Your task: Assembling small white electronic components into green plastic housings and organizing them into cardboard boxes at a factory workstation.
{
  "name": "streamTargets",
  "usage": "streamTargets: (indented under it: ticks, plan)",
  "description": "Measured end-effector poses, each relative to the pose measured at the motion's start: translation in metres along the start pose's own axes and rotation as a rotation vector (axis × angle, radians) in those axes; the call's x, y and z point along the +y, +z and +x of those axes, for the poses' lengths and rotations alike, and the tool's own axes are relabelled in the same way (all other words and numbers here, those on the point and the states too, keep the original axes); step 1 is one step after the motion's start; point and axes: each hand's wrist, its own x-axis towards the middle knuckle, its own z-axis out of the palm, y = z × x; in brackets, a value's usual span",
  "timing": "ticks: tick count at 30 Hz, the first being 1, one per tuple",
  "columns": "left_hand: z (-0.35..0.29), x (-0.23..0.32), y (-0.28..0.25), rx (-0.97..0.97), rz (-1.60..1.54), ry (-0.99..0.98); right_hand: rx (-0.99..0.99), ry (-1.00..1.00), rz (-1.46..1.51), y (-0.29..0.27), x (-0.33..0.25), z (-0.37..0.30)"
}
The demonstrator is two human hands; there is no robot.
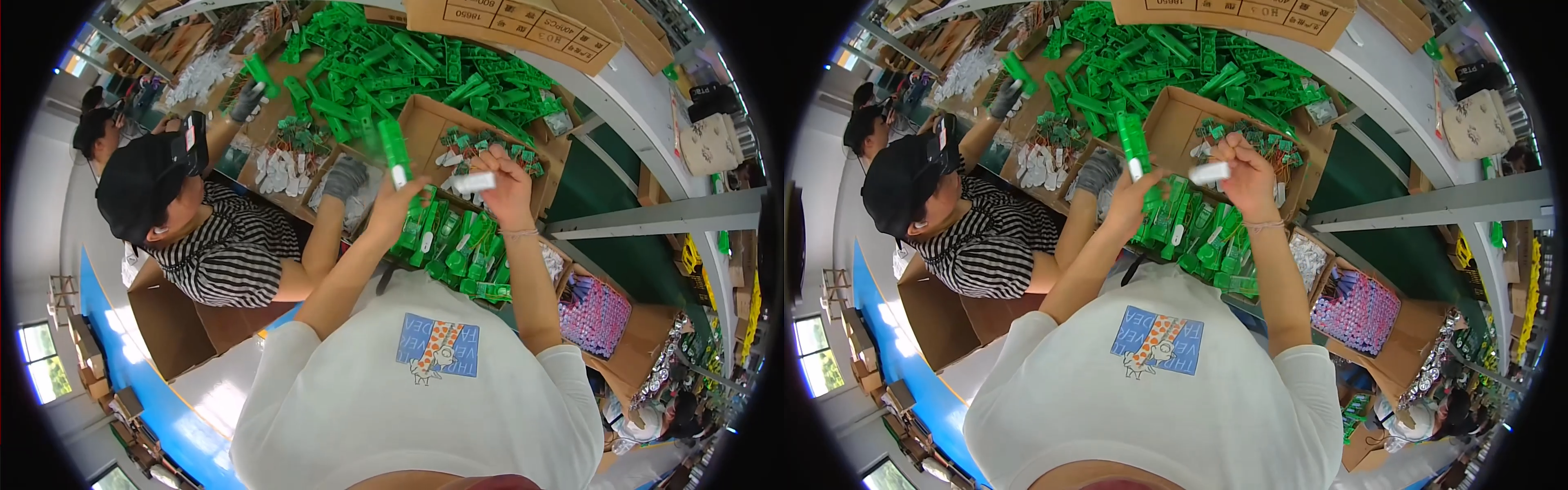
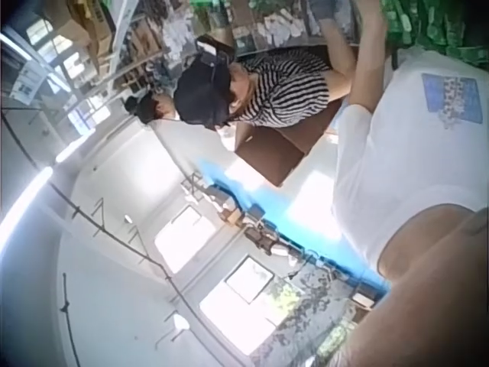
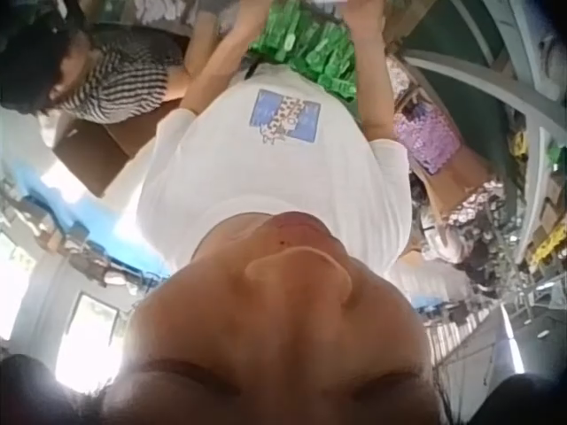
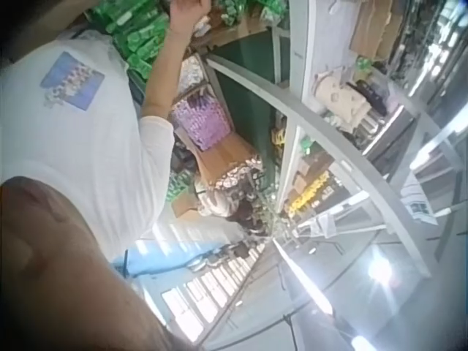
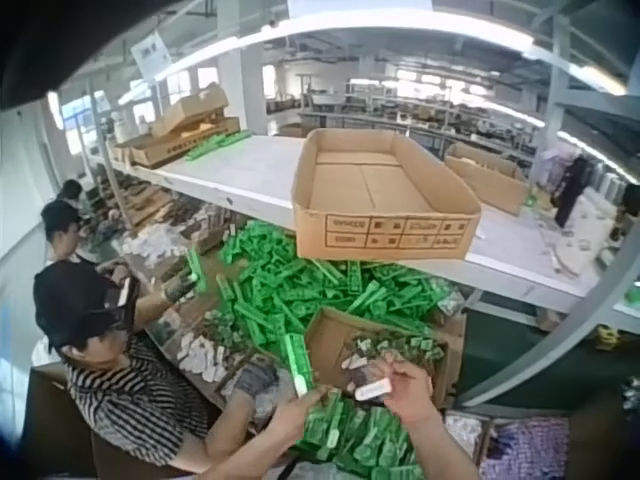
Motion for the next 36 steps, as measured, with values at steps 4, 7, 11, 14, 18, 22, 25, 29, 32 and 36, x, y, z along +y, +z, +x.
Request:
streamTargets:
  ticks: [4, 7, 11, 14, 18, 22, 25, 29, 32, 36]
  plan:
    - [0.004, -0.013, 0.028, -0.127, -0.048, -0.097, -0.074, -0.025, 0.354, 0.024, 0.019, -0.018]
    - [0.007, -0.014, 0.033, -0.151, -0.117, -0.013, -0.220, -0.002, 0.359, 0.016, 0.024, -0.024]
    - [-0.006, 0.005, 0.034, -0.034, 0.229, 0.083, 0.081, -0.117, -0.632, 0.013, 0.007, -0.036]
    - [-0.010, 0.011, 0.035, 0.028, 0.689, 0.450, 0.058, -0.306, -1.098, 0.012, 0.012, -0.031]
    - [-0.016, 0.022, 0.036, 0.015, 1.014, 0.592, -0.017, 0.166, -0.628, 0.013, 0.046, -0.038]
    - [-0.024, 0.032, 0.035, 0.056, 0.896, 0.512, 0.063, 0.103, -0.851, 0.016, 0.045, -0.039]
    - [-0.023, 0.035, 0.025, -0.004, 0.684, 0.399, 0.049, -0.048, -1.049, 0.005, 0.046, -0.035]
    - [-0.021, 0.025, 0.017, -0.015, 0.351, 0.289, 0.087, -0.232, -1.073, 0.016, 0.053, -0.038]
    - [-0.023, 0.024, 0.017, 0.037, 0.316, 0.291, 0.083, -0.196, -1.137, 0.019, 0.054, -0.039]
    - [-0.026, 0.019, 0.019, 0.104, 0.536, 0.435, 0.111, -0.239, -1.209, 0.018, 0.063, -0.042]
